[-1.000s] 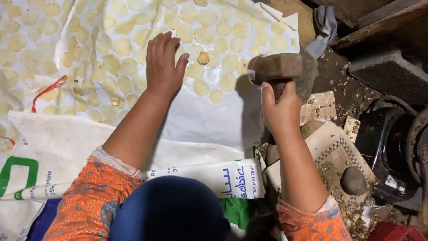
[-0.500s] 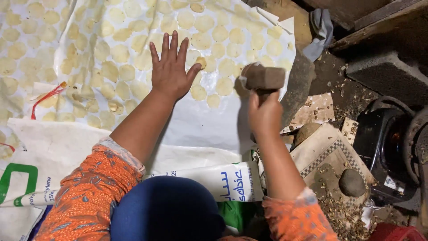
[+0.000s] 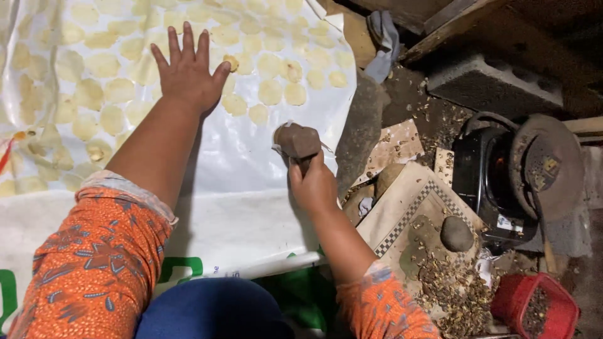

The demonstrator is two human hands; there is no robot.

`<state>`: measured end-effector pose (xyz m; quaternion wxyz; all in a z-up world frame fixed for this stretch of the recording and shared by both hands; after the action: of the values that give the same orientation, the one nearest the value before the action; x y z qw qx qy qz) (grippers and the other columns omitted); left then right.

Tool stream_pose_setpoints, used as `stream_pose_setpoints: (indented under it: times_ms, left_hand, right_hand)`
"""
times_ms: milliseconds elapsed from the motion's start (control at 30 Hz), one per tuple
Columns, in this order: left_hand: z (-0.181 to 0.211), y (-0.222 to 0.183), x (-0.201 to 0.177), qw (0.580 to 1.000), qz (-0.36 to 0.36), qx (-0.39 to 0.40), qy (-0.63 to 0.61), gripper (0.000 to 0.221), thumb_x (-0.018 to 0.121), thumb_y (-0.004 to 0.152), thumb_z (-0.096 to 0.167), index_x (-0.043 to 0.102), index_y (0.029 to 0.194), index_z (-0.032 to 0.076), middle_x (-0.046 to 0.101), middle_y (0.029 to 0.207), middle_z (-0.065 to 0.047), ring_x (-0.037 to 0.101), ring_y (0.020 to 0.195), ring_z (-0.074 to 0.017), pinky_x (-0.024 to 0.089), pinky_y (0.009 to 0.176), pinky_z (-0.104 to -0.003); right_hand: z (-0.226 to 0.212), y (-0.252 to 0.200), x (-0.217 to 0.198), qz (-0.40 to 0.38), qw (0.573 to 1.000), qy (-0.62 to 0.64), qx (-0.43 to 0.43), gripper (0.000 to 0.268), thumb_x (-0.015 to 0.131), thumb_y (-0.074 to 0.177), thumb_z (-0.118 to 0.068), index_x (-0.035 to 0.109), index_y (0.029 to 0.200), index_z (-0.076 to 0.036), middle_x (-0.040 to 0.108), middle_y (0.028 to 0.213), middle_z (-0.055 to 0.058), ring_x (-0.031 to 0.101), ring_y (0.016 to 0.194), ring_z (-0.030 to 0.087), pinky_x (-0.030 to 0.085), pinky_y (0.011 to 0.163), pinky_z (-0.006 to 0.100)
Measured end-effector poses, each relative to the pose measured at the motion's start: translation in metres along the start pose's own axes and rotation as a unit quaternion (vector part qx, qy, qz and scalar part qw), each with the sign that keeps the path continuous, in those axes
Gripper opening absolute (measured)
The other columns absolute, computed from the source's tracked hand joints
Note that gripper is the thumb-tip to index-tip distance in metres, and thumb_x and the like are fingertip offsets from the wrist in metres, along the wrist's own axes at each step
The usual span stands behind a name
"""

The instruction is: Cracking open seeds with a stone, extracting the kernels, and flattening them with a mallet on a flat surface.

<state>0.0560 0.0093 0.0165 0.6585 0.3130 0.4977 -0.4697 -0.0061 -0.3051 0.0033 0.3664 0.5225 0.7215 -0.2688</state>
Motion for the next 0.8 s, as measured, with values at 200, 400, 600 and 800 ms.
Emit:
stream_pose_setpoints:
  times_ms: [200,400,600,800]
  left_hand:
    - [-0.008,-0.013,-0.027,0.997,0.031,0.058,-0.026,0.078,0.032,0.102,0.057,0.02,0.165,0.013,0.009,0.175,-0.013,0.002,0.162,-0.0325,-0.008,0.124,-0.066]
    - [0.01,-0.201,-0.059,0.957,0.161,0.199,-0.14,0.077,0.059,0.1,0.033,0.031,0.166,0.005,0.021,0.175,-0.025,0.013,0.165,-0.0447,-0.002,0.128,-0.067]
    - [-0.053,-0.266,-0.057,0.935,0.002,0.173,-0.31,0.069,0.055,0.099,0.037,0.04,0.157,0.003,0.038,0.164,-0.023,0.031,0.157,-0.0379,0.021,0.128,-0.048]
    - [-0.06,-0.231,-0.108,0.947,-0.078,0.218,-0.221,0.076,0.065,0.086,0.045,0.054,0.148,0.002,0.057,0.149,-0.023,0.051,0.143,-0.0375,0.035,0.118,-0.047]
  right_hand:
    - [-0.018,0.005,-0.054,-0.187,0.98,-0.067,-0.029,0.064,0.07,0.09,-0.047,0.047,0.129,-0.001,0.059,0.126,0.025,0.062,0.108,0.047,0.05,0.086,0.056]
    - [0.082,-0.034,-0.221,-0.178,0.919,-0.332,-0.119,0.036,0.069,0.089,-0.037,0.067,0.103,-0.004,0.061,0.109,0.016,0.062,0.101,0.036,0.05,0.09,0.05]
    - [0.341,-0.096,-0.365,0.092,0.854,-0.482,0.173,0.052,0.068,0.085,-0.047,0.07,0.105,0.001,0.064,0.105,0.02,0.064,0.096,0.037,0.053,0.081,0.051]
    - [0.494,-0.103,-0.336,0.092,0.842,0.33,0.417,0.041,0.055,0.107,-0.033,0.063,0.128,0.001,0.074,0.086,0.004,0.062,0.064,0.016,0.049,0.056,0.034]
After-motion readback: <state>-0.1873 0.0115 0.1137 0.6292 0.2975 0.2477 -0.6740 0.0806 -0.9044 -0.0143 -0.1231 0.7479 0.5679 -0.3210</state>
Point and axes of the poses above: each hand's wrist, its own y-axis towards the middle knuckle, its own x-axis out of the palm, z = x × y, the point moved 3 cm from there along y, towards the middle knuckle
